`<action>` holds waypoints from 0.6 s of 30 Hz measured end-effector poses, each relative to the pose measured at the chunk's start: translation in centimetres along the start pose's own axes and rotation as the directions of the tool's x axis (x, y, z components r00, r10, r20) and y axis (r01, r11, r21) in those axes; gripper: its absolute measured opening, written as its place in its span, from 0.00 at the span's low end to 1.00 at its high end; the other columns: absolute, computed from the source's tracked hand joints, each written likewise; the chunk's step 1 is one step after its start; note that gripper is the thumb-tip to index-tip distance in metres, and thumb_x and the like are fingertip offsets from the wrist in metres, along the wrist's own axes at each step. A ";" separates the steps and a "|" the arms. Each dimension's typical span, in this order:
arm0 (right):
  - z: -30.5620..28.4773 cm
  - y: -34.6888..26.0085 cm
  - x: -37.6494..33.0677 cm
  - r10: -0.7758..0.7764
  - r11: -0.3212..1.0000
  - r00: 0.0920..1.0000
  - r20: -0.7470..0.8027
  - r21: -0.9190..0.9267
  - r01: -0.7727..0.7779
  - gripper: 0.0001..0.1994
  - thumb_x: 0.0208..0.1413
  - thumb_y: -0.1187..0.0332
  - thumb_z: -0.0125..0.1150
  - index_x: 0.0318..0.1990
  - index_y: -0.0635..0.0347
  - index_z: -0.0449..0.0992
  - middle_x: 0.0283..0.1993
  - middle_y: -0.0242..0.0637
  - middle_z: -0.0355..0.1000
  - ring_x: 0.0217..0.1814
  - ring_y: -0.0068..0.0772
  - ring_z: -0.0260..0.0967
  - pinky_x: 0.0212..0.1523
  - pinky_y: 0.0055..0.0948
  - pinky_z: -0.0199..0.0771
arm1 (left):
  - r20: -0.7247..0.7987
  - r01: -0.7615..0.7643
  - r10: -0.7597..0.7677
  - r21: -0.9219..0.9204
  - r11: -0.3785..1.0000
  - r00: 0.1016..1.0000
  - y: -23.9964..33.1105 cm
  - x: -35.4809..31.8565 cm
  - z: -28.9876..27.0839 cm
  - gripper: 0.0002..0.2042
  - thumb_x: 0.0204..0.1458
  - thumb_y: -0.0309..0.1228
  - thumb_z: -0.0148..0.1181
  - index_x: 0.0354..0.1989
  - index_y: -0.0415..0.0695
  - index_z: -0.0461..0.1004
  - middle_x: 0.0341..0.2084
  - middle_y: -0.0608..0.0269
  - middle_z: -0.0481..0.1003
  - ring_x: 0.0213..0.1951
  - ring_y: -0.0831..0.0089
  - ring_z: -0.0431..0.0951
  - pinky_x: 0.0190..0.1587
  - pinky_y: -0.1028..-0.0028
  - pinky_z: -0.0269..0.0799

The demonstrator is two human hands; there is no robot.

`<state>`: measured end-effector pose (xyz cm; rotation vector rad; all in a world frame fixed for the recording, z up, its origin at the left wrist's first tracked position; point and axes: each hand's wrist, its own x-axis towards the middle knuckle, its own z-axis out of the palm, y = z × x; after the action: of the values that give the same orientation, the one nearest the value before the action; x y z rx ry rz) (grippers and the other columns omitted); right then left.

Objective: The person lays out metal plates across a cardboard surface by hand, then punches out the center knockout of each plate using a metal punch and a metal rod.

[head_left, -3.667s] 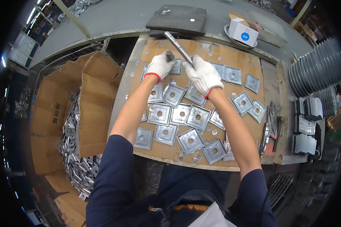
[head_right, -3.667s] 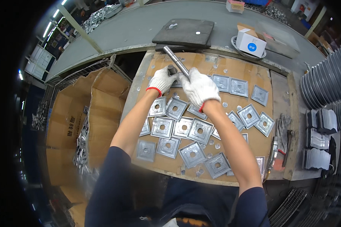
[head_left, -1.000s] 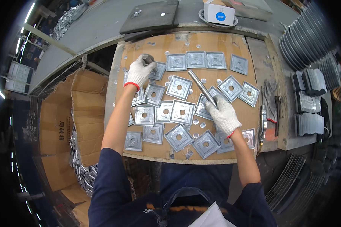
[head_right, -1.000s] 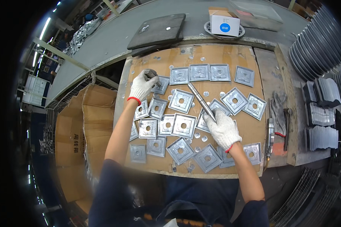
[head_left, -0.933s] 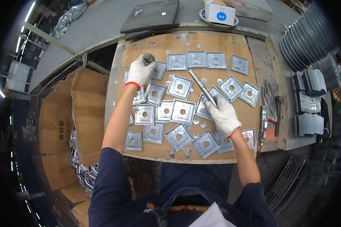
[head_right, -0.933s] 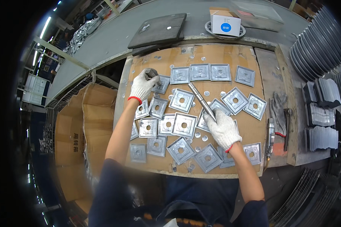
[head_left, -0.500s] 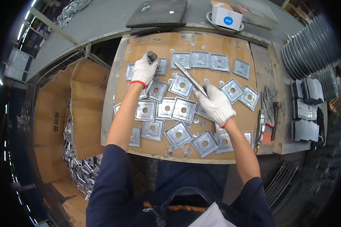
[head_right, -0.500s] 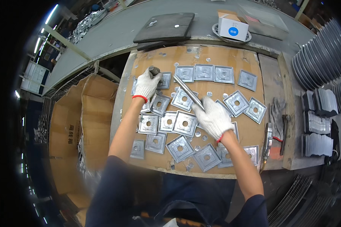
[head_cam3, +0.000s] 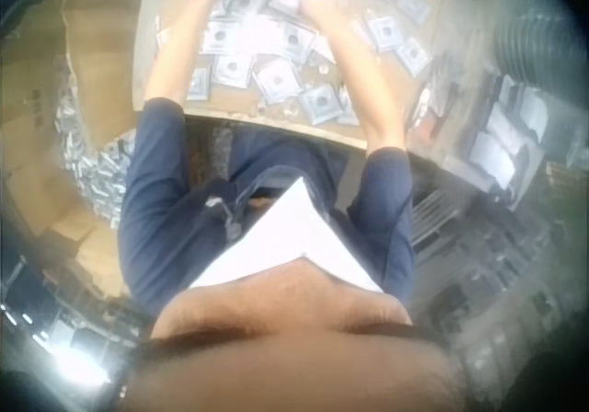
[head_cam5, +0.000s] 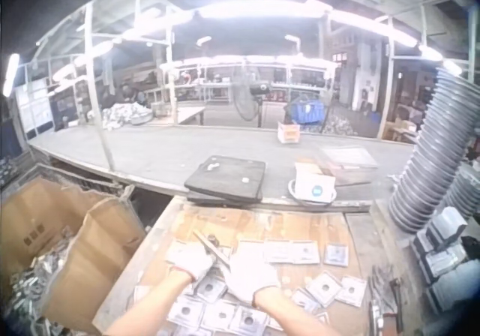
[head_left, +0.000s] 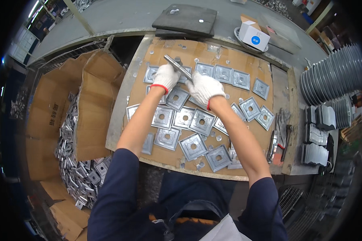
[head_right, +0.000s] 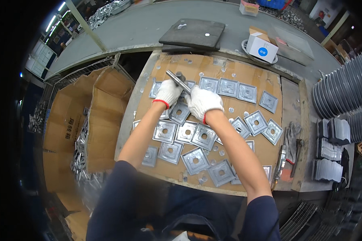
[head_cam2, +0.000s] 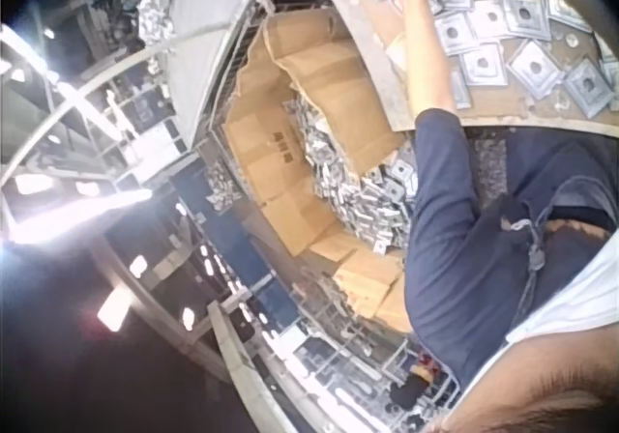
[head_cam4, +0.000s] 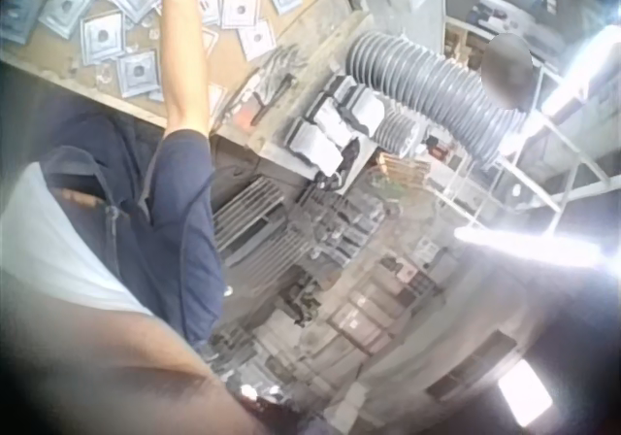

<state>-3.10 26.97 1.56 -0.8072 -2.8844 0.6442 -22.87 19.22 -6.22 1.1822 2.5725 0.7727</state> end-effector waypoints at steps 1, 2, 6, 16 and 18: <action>-0.6 0.2 0.1 0.005 1.000 1.000 -0.002 -0.005 -0.005 0.24 0.73 0.45 0.51 0.51 0.60 0.76 0.39 0.58 0.82 0.43 0.65 0.82 0.48 0.59 0.80 | 0.002 -0.005 0.005 -0.005 1.000 1.000 0.6 0.0 0.0 0.24 0.63 0.49 0.63 0.58 0.42 0.80 0.46 0.36 0.83 0.52 0.38 0.82 0.54 0.51 0.79; -1.9 -0.3 -0.6 0.055 0.998 0.998 0.017 0.044 -0.056 0.24 0.73 0.45 0.51 0.50 0.61 0.76 0.41 0.60 0.82 0.45 0.66 0.81 0.49 0.59 0.79 | 0.001 -0.001 0.001 -0.037 0.999 1.000 2.0 -0.7 -0.6 0.25 0.62 0.48 0.64 0.57 0.40 0.80 0.46 0.37 0.84 0.52 0.39 0.83 0.54 0.52 0.79; -4.6 -1.5 -2.0 0.092 0.980 0.991 -0.096 0.185 -0.073 0.24 0.73 0.44 0.52 0.50 0.59 0.75 0.37 0.59 0.81 0.43 0.66 0.81 0.45 0.58 0.79 | 0.036 0.032 -0.028 -0.141 0.989 0.999 2.3 -1.0 -1.7 0.25 0.61 0.50 0.65 0.55 0.40 0.80 0.46 0.41 0.85 0.50 0.44 0.85 0.55 0.55 0.79; -0.8 1.6 -0.7 0.155 0.988 0.988 -0.007 0.022 -0.155 0.24 0.72 0.45 0.51 0.51 0.59 0.76 0.39 0.59 0.82 0.47 0.67 0.81 0.51 0.58 0.80 | 0.024 0.047 -0.045 -0.077 0.996 0.999 2.2 -0.6 -0.9 0.26 0.59 0.51 0.69 0.51 0.39 0.80 0.42 0.43 0.85 0.47 0.47 0.86 0.52 0.58 0.79; -2.8 1.5 -1.6 0.182 0.981 0.983 -0.020 0.069 -0.181 0.24 0.72 0.44 0.51 0.50 0.60 0.76 0.39 0.59 0.82 0.47 0.68 0.82 0.50 0.58 0.80 | -0.008 0.041 -0.043 -0.122 0.992 0.999 2.5 -0.7 -1.0 0.25 0.59 0.50 0.69 0.52 0.38 0.80 0.41 0.43 0.85 0.47 0.47 0.86 0.52 0.58 0.79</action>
<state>-0.52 28.41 3.49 -1.0695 -2.7706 0.7366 -21.22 19.71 -4.10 1.0872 2.5104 0.9148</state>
